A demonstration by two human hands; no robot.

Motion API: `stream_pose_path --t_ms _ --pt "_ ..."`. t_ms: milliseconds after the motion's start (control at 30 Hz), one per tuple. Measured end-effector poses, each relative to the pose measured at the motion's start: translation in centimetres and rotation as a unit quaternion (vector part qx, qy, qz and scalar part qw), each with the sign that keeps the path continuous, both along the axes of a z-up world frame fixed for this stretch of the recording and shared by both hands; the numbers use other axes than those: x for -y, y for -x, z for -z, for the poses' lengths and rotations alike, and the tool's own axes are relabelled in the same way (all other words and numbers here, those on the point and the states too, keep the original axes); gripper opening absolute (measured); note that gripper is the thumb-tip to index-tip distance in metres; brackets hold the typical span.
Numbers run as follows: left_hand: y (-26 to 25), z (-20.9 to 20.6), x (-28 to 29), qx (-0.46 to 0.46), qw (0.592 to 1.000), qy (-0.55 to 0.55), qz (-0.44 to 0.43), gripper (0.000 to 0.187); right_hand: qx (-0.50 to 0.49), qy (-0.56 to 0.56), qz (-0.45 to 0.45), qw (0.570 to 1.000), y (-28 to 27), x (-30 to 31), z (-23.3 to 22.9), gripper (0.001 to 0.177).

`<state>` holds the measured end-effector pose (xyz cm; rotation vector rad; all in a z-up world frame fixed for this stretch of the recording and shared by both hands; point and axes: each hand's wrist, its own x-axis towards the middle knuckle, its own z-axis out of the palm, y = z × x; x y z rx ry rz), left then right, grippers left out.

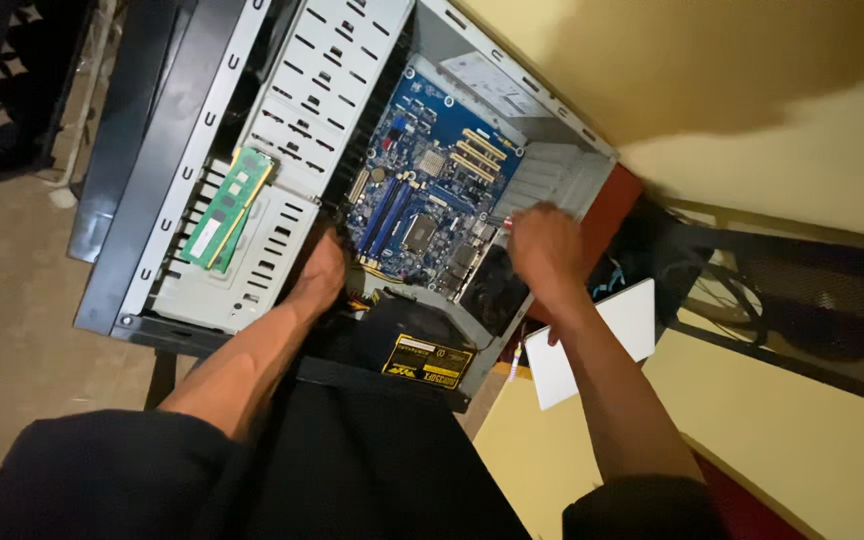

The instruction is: The person installs a motherboard into a computer case and secures it with screws using a screwdriver.

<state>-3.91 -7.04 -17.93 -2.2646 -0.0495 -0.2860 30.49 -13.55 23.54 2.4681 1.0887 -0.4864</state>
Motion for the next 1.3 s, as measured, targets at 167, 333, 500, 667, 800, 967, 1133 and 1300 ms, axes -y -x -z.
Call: stream_pose_path --t_ms 167,333,500,667,800,967,1133,1300 --pt "-1.7 0.2 -1.0 0.032 0.968 0.237 -0.081 0.041 -0.063 0.059 0.010 0.996 0.0 -1.4 -1.6 0.037" --pt "-1.5 -4.0 -3.6 0.048 0.957 0.253 -0.135 0.039 -0.013 0.023 -0.077 0.997 0.7 -2.4 -2.4 0.026" --pt "0.2 -3.2 -0.5 -0.119 0.951 0.285 -0.011 0.045 0.003 0.006 0.022 1.000 2.2 -1.6 -1.1 0.024" --pt "-1.3 -6.5 -2.0 -0.175 0.937 0.301 -0.023 0.041 -0.030 0.081 0.081 0.993 -0.4 -2.3 1.6 0.040" --pt "-2.2 -10.5 -3.2 -0.230 0.921 0.307 -0.059 0.037 -0.012 0.035 -0.077 0.996 1.0 -1.1 0.8 0.052" --pt "-3.0 -14.5 -3.7 -0.306 0.890 0.328 -0.086 0.034 0.174 -0.050 -0.209 0.961 2.9 -0.1 2.1 0.019" --pt "-3.9 -15.8 -3.8 -0.357 0.850 0.360 -0.144 0.028 0.051 -0.046 0.093 0.993 5.1 -0.6 2.9 0.051" --pt "-6.9 -25.9 -12.1 -0.070 0.677 0.652 -0.334 0.034 0.057 -0.001 0.125 0.990 0.6 0.1 7.2 0.074"
